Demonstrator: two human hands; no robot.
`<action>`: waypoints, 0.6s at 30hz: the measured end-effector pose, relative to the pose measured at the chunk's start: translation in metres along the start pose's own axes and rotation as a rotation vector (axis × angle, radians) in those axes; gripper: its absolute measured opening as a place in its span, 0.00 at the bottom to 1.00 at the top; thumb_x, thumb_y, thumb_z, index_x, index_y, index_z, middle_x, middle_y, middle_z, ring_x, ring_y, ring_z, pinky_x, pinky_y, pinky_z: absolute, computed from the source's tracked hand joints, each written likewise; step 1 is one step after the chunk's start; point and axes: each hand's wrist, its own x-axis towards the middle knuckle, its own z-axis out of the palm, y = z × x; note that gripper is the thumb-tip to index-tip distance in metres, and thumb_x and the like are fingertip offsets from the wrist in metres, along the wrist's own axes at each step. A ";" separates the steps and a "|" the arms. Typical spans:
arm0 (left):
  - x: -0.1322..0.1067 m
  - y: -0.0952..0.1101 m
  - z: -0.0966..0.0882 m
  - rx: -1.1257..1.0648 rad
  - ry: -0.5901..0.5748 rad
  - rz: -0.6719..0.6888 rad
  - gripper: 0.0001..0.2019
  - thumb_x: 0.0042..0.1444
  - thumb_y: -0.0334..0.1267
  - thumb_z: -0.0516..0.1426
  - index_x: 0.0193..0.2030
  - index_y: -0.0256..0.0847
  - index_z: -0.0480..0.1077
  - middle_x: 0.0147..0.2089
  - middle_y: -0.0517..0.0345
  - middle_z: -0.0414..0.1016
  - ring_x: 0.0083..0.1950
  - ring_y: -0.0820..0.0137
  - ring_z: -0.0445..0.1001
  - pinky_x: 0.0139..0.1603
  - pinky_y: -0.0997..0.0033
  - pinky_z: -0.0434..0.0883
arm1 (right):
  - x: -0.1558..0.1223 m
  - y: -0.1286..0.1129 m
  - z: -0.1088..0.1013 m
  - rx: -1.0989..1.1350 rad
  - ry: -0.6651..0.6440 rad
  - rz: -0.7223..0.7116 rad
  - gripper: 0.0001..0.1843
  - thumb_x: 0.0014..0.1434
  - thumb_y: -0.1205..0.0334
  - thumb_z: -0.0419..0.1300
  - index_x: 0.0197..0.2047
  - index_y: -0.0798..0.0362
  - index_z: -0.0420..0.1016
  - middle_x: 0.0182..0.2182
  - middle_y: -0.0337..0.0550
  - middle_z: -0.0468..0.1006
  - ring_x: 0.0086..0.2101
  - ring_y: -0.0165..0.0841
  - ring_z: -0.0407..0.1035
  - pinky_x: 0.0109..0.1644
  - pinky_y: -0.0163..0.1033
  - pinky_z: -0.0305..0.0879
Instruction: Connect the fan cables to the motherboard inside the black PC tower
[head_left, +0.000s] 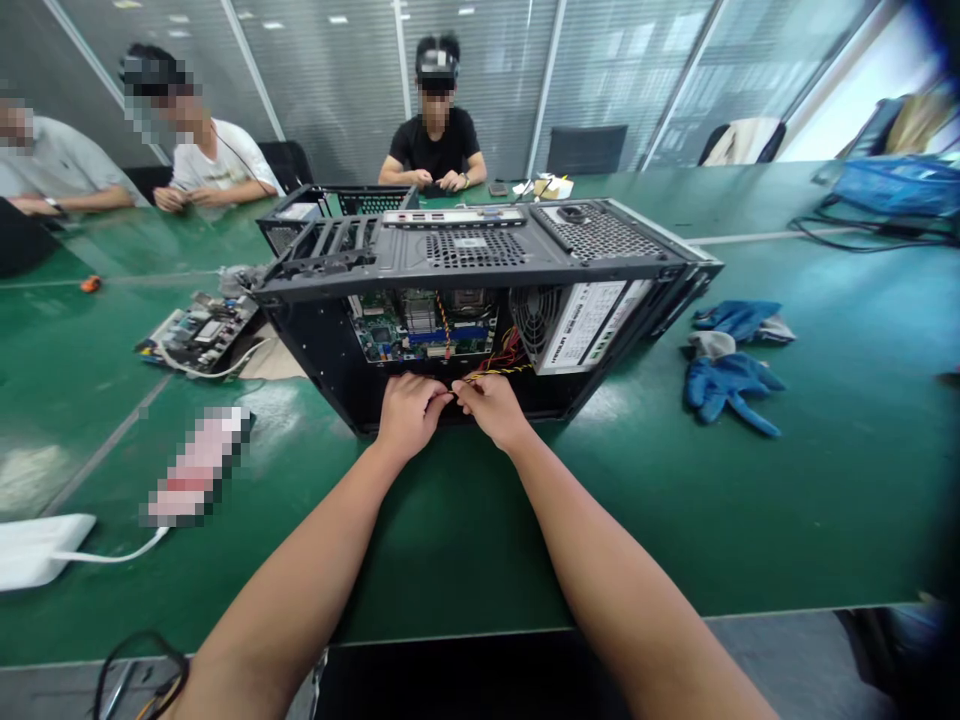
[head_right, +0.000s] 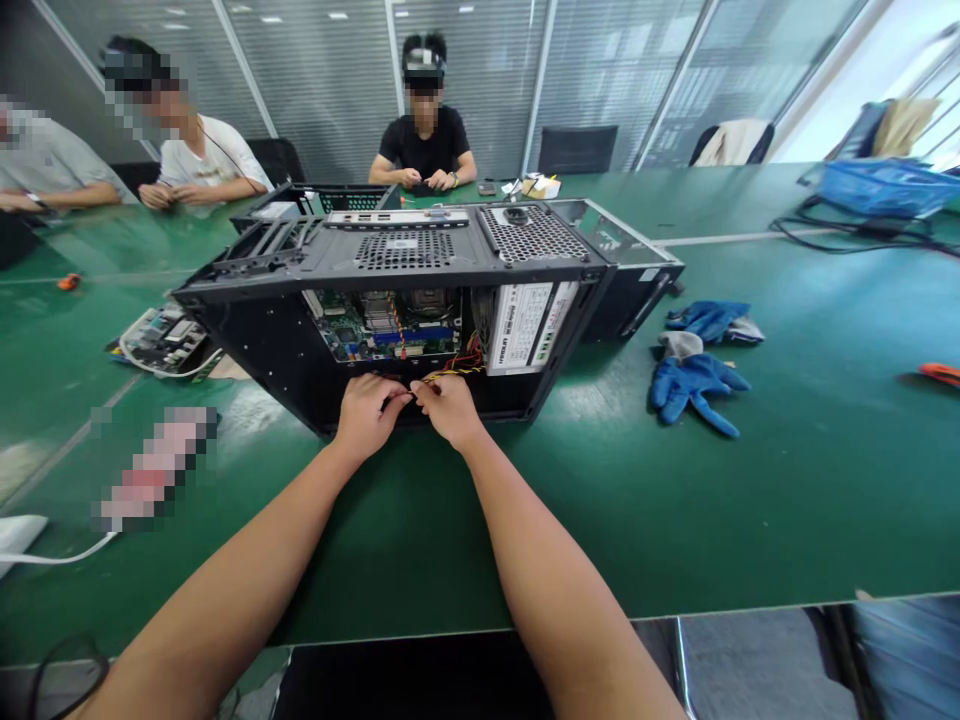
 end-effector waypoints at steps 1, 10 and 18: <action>0.000 0.000 0.000 -0.004 0.001 0.000 0.11 0.64 0.43 0.55 0.33 0.41 0.72 0.32 0.56 0.77 0.37 0.64 0.71 0.43 0.62 0.62 | 0.000 0.000 0.000 -0.004 -0.006 -0.009 0.15 0.55 0.54 0.58 0.23 0.55 0.70 0.19 0.38 0.70 0.21 0.27 0.64 0.27 0.34 0.60; -0.001 -0.002 0.003 0.005 0.012 0.005 0.11 0.64 0.43 0.54 0.34 0.42 0.72 0.32 0.56 0.76 0.37 0.64 0.71 0.42 0.62 0.63 | -0.001 -0.002 -0.001 -0.005 -0.022 -0.019 0.16 0.55 0.54 0.58 0.22 0.54 0.69 0.18 0.37 0.69 0.20 0.27 0.63 0.27 0.34 0.59; -0.001 -0.003 0.004 -0.098 0.007 -0.012 0.10 0.64 0.41 0.55 0.34 0.41 0.71 0.32 0.58 0.75 0.36 0.65 0.72 0.45 0.62 0.65 | 0.000 0.001 0.001 -0.036 -0.010 -0.027 0.15 0.56 0.54 0.57 0.24 0.55 0.71 0.20 0.39 0.72 0.21 0.28 0.65 0.27 0.35 0.60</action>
